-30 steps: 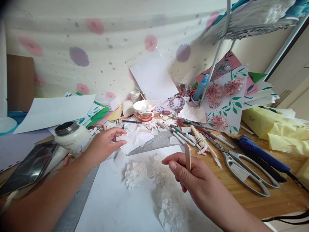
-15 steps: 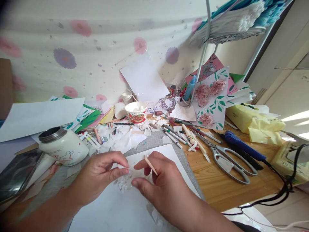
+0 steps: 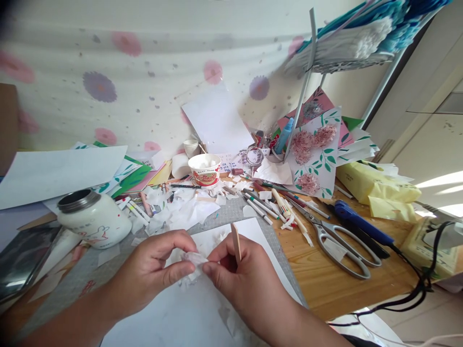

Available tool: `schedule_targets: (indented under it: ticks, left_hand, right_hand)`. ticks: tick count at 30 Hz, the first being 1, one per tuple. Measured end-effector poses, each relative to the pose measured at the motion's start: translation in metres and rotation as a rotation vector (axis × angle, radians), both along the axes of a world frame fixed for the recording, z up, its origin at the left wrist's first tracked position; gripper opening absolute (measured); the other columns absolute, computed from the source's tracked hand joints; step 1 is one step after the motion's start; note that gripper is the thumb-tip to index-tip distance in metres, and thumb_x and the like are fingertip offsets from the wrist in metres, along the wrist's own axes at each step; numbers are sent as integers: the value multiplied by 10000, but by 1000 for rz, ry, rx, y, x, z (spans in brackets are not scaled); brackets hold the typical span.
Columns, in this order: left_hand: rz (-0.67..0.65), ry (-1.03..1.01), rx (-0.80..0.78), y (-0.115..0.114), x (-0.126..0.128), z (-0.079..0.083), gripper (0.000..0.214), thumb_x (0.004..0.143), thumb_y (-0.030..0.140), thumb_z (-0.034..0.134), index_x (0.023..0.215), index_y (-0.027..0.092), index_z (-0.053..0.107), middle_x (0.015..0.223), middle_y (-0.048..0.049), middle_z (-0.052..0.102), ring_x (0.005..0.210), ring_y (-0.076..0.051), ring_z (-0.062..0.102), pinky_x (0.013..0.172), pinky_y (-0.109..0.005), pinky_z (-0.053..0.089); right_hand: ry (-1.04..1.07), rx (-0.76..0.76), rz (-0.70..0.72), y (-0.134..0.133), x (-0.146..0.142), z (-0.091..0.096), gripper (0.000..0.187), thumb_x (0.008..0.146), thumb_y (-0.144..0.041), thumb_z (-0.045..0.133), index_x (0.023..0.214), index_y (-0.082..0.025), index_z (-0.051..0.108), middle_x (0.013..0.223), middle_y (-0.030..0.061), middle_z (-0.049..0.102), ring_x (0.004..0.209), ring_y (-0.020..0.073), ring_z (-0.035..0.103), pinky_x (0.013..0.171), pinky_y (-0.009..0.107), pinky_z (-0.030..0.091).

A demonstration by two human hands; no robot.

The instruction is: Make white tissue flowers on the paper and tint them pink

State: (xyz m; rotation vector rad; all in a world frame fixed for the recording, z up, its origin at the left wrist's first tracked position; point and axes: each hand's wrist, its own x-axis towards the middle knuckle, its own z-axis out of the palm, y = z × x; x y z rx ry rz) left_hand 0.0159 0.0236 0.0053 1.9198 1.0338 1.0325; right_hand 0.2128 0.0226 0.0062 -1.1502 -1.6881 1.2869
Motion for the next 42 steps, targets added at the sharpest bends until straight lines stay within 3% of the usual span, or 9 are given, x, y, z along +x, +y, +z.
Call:
schedule_targets:
  ticks: [3,10,15,19,22,26,28,32,42]
  left_hand:
    - [5,27,2,1,1,-1,148,843,265,649,716,192,628,651,36,609,601,-96,526,584,-193,418]
    - [5,31,14,2,4,-4,126,843,258,649,733,199,660,674,21,633,627,-115,555,605,-215,424]
    - [-26,33,-48,0,3,-2,161,842,288,648,708,199,649,646,30,606,611,-111,534,591,-213,410]
    - [-59,60,-103,0,3,-2,149,851,292,629,730,205,643,659,31,605,619,-113,531,600,-215,415]
    - [-39,53,-42,0,3,-5,63,856,279,611,835,222,621,763,13,611,722,-139,559,669,-238,445]
    - [149,3,254,-8,2,-5,190,809,204,646,761,234,465,717,35,468,676,-131,479,624,-243,413]
    - [80,29,303,-13,3,-1,253,826,170,625,693,223,417,647,48,434,599,-114,446,566,-233,386]
    - [-85,62,253,-20,8,3,134,846,151,621,759,224,549,658,39,543,610,-102,522,574,-208,425]
    - [36,-18,24,-15,13,-2,119,798,203,615,689,201,566,647,36,572,605,-100,531,572,-184,444]
  right_hand:
    - [9,-25,3,2,2,-2,223,753,-355,639,655,-182,539,582,-41,442,547,103,377,504,238,292]
    - [96,51,44,-3,9,-3,174,763,-341,684,823,-178,673,667,-32,470,596,106,426,541,236,343]
    - [33,75,68,-4,8,2,145,816,-280,609,710,-181,605,667,-16,512,614,116,452,559,242,374]
    - [61,-10,94,-5,6,4,134,793,-261,605,693,-185,561,640,-29,501,586,106,425,537,234,343]
    - [83,-27,107,-5,6,4,140,789,-267,603,687,-187,553,634,-32,499,579,103,422,532,232,339]
    - [23,120,22,-7,4,2,144,799,-247,599,670,-187,573,630,-30,487,560,102,422,518,232,344]
    - [1,235,-24,-8,3,2,137,795,-219,605,663,-184,597,627,-24,506,559,103,438,521,233,355]
    - [-13,330,-21,-13,1,2,135,798,-183,615,664,-183,634,631,-16,556,584,107,494,540,226,380]
    - [-84,478,-22,-14,-2,0,121,802,-140,597,705,-185,653,642,0,594,585,112,538,525,220,404]
